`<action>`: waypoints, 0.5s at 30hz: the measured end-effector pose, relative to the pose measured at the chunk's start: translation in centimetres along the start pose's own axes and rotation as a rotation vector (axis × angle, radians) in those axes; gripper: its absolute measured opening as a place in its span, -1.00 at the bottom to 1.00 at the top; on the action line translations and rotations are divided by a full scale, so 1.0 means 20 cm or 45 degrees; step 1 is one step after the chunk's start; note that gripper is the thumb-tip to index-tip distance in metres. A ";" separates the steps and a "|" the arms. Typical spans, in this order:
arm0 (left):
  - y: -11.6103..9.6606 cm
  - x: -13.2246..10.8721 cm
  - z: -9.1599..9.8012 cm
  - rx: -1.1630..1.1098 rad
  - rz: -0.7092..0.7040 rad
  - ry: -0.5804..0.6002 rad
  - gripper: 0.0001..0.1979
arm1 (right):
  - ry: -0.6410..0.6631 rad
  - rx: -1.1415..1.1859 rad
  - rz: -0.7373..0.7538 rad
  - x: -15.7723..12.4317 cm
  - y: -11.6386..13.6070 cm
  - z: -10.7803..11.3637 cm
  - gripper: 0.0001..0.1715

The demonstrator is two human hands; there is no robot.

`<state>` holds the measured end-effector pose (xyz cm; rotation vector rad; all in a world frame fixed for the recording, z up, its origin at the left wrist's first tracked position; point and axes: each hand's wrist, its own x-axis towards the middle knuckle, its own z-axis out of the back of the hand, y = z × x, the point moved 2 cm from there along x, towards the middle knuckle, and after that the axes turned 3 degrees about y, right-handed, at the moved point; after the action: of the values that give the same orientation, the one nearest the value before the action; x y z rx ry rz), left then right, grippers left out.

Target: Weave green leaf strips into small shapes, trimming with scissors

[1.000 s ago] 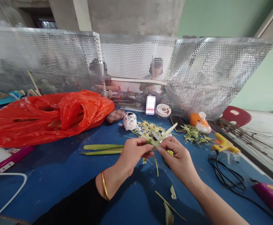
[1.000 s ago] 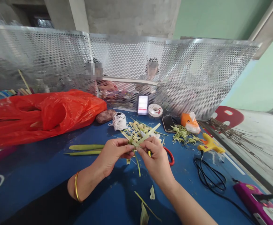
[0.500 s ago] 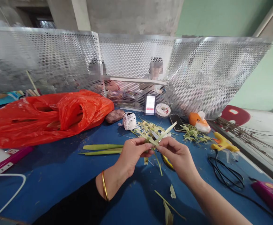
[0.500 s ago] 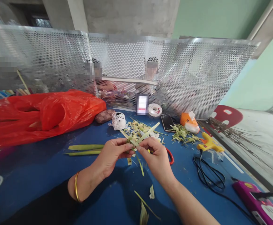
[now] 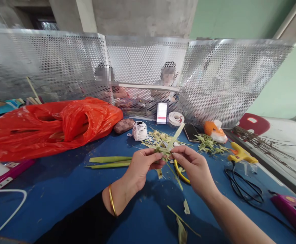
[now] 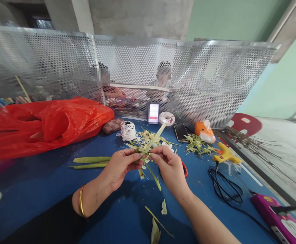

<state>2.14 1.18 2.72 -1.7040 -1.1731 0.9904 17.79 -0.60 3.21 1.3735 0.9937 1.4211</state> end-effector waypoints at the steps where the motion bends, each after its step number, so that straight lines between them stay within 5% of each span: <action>1: 0.00 0.00 0.00 -0.007 0.001 0.005 -0.82 | -0.013 0.022 -0.015 0.00 -0.01 0.00 -0.79; 15: 0.01 -0.01 -0.01 0.014 -0.002 0.043 -0.80 | 0.050 0.218 -0.132 -0.01 -0.01 -0.03 -0.76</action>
<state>2.39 0.86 2.56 -1.7048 -1.1454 0.9620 17.14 -0.75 2.97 1.3997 1.2185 1.3154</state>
